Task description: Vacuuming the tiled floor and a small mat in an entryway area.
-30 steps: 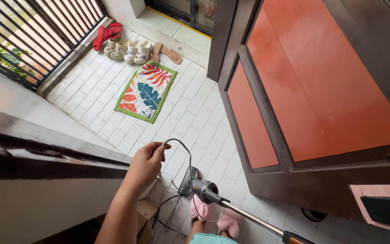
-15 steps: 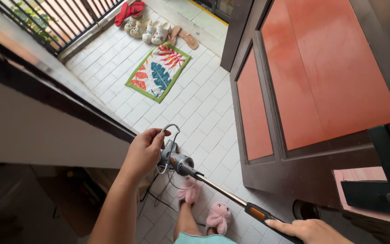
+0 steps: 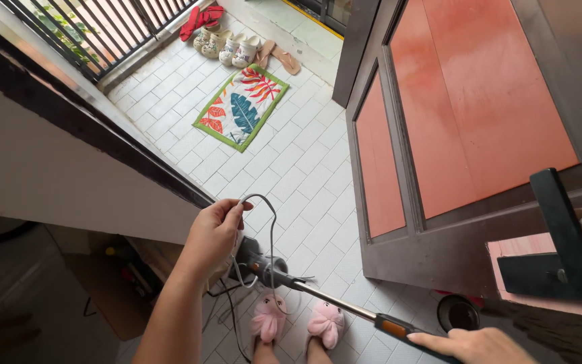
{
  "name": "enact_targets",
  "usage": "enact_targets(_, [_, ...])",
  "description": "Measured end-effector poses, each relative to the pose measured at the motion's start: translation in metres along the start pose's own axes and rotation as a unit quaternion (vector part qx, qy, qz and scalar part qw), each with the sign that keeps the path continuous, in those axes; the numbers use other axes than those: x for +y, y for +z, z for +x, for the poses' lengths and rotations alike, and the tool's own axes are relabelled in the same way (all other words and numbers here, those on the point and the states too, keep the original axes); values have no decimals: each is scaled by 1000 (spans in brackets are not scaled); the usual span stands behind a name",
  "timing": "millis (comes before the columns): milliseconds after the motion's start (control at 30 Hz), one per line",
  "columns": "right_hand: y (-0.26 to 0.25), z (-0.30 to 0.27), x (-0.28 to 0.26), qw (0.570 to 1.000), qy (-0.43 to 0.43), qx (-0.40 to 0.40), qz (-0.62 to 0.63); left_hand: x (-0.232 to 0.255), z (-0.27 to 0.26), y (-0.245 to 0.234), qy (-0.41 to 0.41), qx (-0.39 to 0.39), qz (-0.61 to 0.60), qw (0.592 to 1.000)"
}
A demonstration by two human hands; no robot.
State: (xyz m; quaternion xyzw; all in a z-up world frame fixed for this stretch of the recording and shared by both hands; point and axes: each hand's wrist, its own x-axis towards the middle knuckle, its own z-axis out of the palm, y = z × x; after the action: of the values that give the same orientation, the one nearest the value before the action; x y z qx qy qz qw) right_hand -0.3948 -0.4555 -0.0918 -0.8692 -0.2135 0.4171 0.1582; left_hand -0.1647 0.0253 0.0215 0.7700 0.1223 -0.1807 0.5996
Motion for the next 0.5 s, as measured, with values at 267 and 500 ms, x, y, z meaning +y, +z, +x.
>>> enact_targets(267, [133, 19, 60, 976, 122, 153, -93, 4, 5, -17, 14, 14, 14, 1000])
enact_targets(500, [122, 55, 16, 991, 102, 56, -65, 11, 0, -18, -5, -24, -42, 999])
